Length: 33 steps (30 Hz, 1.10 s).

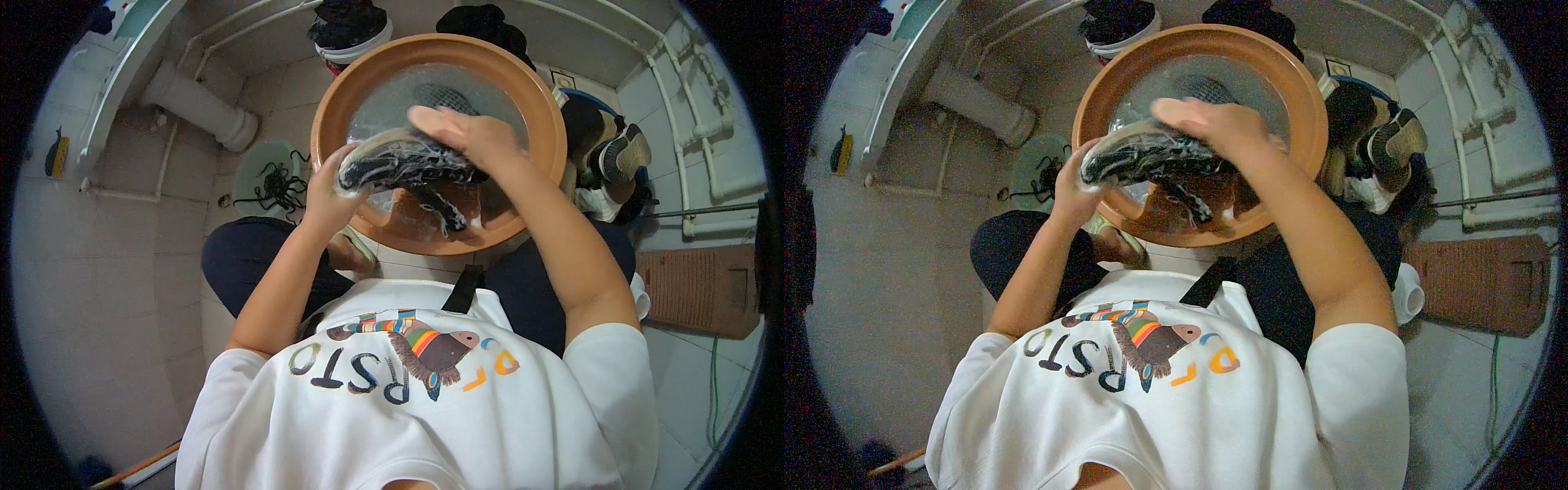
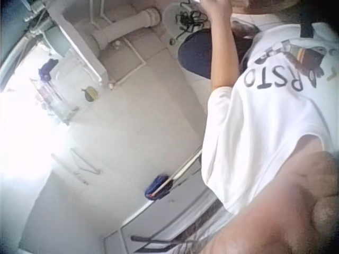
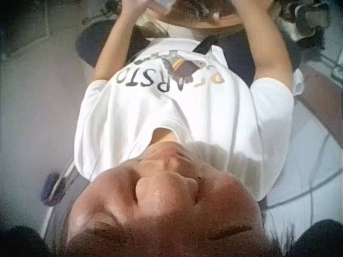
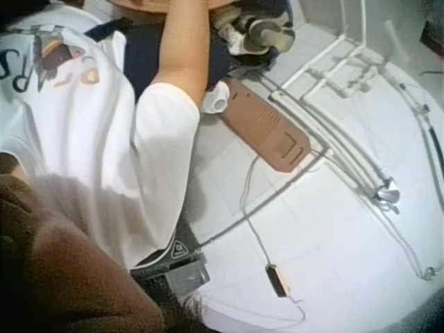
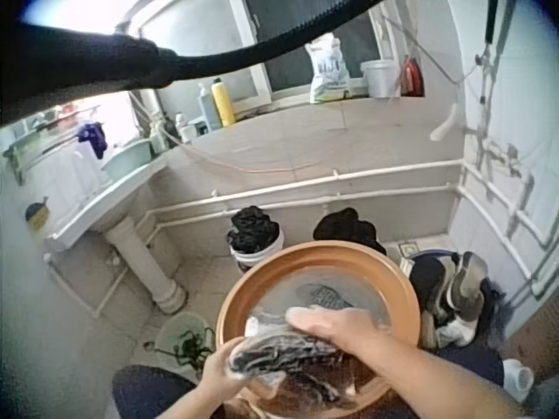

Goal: The person scrubs a dark-colored sneaker with a pink brush in a basin of soapy water. They repeatedly scrub the upper, sole, and interior of the shoe, occasionally dipping it into the water to rinse or re-wet the surface.

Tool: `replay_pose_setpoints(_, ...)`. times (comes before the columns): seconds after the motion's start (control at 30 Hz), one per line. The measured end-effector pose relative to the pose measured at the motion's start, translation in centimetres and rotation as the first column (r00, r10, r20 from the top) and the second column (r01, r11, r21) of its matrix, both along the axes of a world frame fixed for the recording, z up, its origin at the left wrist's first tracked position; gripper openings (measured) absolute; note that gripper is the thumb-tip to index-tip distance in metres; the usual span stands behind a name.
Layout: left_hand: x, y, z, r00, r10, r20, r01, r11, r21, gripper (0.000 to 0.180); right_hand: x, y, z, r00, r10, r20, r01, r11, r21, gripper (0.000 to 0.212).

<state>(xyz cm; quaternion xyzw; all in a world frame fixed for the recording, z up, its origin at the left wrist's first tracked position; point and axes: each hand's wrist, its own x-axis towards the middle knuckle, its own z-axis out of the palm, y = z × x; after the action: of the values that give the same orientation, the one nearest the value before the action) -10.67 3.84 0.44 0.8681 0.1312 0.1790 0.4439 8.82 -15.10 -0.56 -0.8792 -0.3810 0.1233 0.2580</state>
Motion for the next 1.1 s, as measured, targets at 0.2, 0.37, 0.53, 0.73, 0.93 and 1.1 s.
replay_pose_setpoints(0.2, -1.6, -0.2, -2.3, 0.997, 0.073, -0.037, -0.074, 0.997, -0.028, 0.059, -5.6, 2.6, 0.7, 0.981, 0.185, 0.049, -0.187, 0.981, 0.040, 0.069)
replay_pose_setpoints(0.37, -2.0, 1.2, -3.5, 0.999, 0.014, 0.029, -0.010, 0.992, -0.125, 0.058, -1.4, 1.4, -0.2, 0.991, 0.015, -0.134, -0.015, 1.000, 0.005, 0.062)
replay_pose_setpoints(0.53, -2.0, 1.1, -3.8, 0.998, 0.053, -0.038, -0.055, 0.996, -0.072, 0.057, -4.2, 2.9, -0.7, 0.979, 0.161, 0.122, -0.150, 0.984, -0.097, 0.062)
replay_pose_setpoints(0.73, -3.1, 2.3, -4.5, 0.997, 0.017, -0.080, -0.030, 0.987, -0.159, 0.061, -2.1, 2.4, 0.9, 1.000, -0.017, 0.014, 0.020, 0.964, -0.266, 0.052)
replay_pose_setpoints(0.93, -2.5, 2.0, -4.2, 0.996, 0.021, -0.081, -0.035, 0.985, -0.167, 0.064, -4.0, 3.8, -0.2, 0.976, 0.188, 0.109, -0.153, 0.950, -0.272, 0.060)
replay_pose_setpoints(1.1, -3.6, 2.5, -4.0, 0.993, 0.034, -0.113, -0.053, 0.984, -0.171, 0.056, -0.4, 2.3, -0.5, 1.000, 0.007, 0.009, -0.004, 0.949, -0.316, 0.057)
